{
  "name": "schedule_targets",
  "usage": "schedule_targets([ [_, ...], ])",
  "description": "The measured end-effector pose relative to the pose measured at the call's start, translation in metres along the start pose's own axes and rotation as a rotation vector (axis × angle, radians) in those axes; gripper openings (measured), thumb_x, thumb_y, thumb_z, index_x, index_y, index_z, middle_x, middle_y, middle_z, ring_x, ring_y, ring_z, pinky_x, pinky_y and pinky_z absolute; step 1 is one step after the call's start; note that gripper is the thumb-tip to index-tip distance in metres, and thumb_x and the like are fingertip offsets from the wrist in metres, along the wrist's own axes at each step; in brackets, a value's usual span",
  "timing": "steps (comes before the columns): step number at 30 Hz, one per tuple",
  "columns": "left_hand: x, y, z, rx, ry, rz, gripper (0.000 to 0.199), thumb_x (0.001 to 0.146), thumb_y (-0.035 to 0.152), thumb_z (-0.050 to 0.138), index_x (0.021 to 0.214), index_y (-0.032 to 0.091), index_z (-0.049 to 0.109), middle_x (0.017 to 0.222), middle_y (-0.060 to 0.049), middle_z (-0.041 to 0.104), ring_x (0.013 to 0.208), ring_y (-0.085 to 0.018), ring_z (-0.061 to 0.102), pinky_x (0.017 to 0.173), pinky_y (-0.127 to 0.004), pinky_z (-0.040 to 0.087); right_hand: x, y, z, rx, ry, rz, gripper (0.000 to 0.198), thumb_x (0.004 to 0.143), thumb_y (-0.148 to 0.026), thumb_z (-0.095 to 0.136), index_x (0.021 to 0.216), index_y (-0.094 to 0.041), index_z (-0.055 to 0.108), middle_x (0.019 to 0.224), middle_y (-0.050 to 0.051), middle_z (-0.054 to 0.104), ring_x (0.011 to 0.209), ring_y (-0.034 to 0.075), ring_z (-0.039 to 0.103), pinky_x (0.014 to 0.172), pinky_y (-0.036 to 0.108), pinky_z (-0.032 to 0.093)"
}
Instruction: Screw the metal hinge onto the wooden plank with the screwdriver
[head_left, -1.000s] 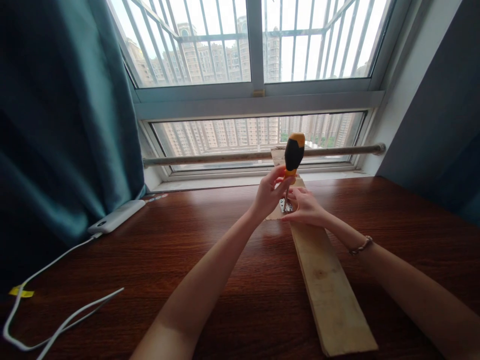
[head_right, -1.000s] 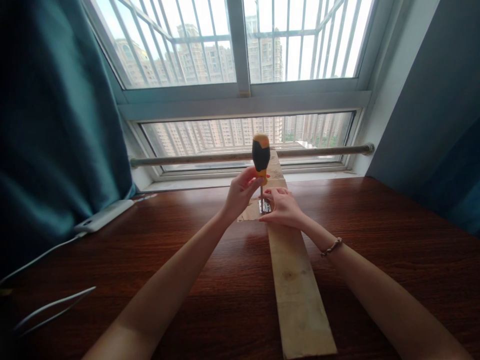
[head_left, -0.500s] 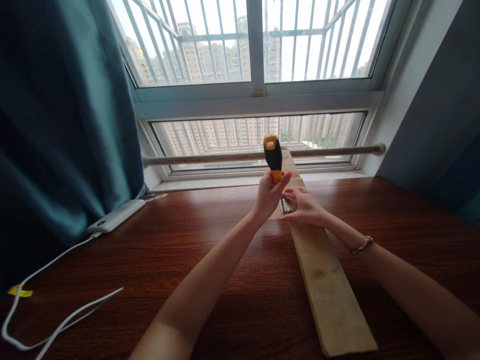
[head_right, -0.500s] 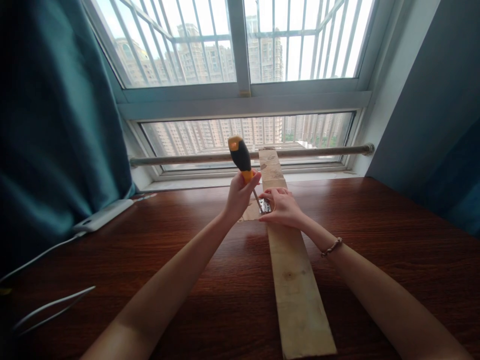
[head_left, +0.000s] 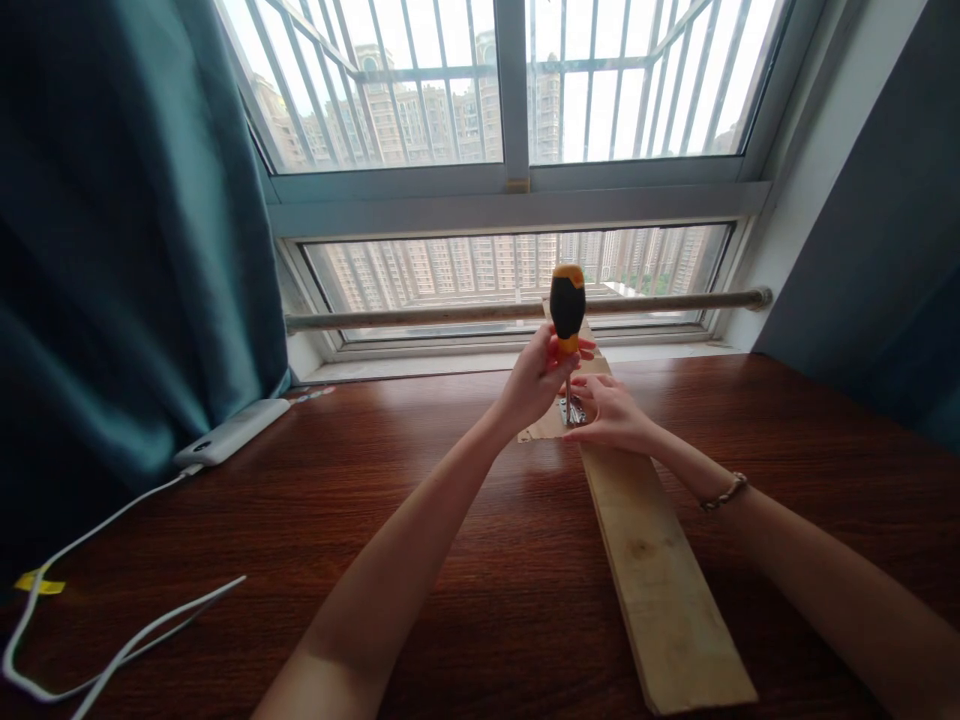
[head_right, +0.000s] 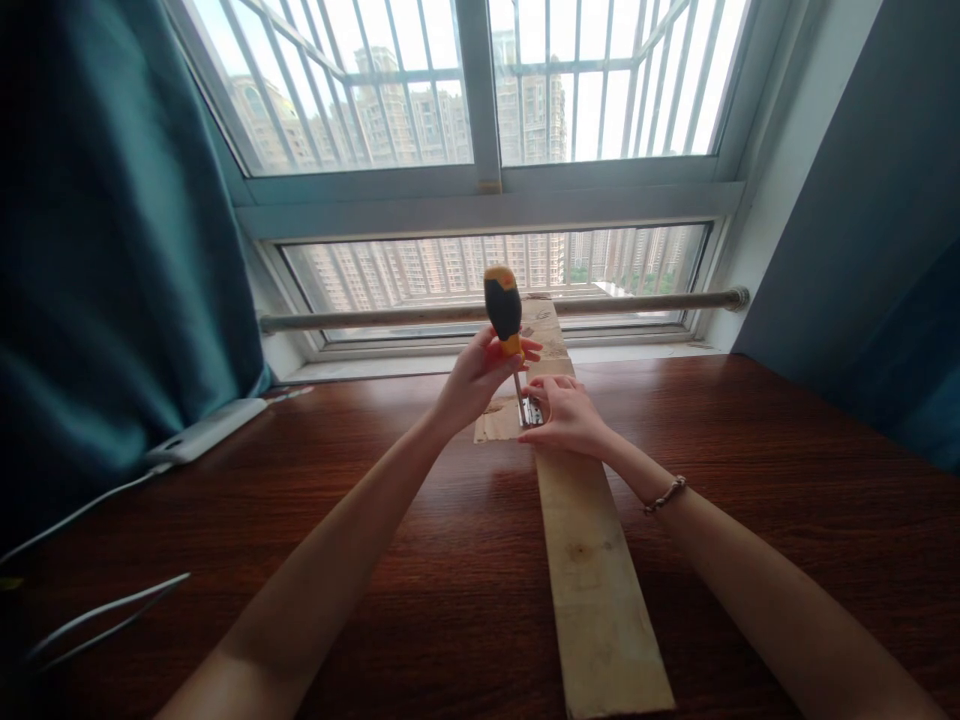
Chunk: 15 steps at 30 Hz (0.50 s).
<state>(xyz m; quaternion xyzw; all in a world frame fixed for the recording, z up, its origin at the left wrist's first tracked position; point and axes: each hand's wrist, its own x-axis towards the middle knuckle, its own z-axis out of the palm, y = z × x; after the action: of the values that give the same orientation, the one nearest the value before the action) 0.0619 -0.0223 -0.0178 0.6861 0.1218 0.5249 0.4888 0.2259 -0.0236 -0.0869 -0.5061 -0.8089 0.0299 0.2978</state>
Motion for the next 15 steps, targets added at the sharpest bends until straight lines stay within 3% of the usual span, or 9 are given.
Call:
schedule_targets([
  [4, 0.002, -0.007, 0.000, -0.091, -0.004, -0.009, 0.030, 0.072, 0.038, 0.066, 0.091, 0.019, 0.051, 0.075, 0.000, 0.056, 0.069, -0.013, 0.054, 0.063, -0.026, 0.044, 0.000, -0.001, -0.002, -0.024, -0.032, -0.023, 0.069, 0.056, -0.058, 0.072, 0.115, -0.025, 0.057, 0.122, 0.006, 0.054, 0.114, 0.030, 0.044, 0.097, 0.046, 0.035],
  [8, 0.004, -0.017, -0.001, -0.127, 0.122, 0.021, 0.034, 0.072, 0.036, 0.068, 0.086, 0.021, 0.042, 0.065, 0.005, 0.052, 0.055, -0.008, 0.048, 0.056, -0.024, 0.040, 0.000, -0.003, -0.002, -0.017, -0.018, -0.014, 0.066, 0.055, -0.054, 0.074, 0.112, -0.026, 0.058, 0.119, 0.005, 0.055, 0.111, 0.029, 0.046, 0.096, 0.045, 0.037],
  [15, 0.004, -0.019, -0.010, -0.046, 0.230, 0.069, 0.022, 0.070, 0.033, 0.070, 0.083, 0.018, 0.059, 0.079, 0.000, 0.061, 0.074, -0.012, 0.056, 0.067, -0.025, 0.043, -0.001, -0.004, -0.002, -0.022, -0.023, -0.016, 0.065, 0.056, -0.053, 0.074, 0.113, -0.025, 0.056, 0.121, 0.005, 0.054, 0.111, 0.028, 0.046, 0.096, 0.044, 0.037],
])
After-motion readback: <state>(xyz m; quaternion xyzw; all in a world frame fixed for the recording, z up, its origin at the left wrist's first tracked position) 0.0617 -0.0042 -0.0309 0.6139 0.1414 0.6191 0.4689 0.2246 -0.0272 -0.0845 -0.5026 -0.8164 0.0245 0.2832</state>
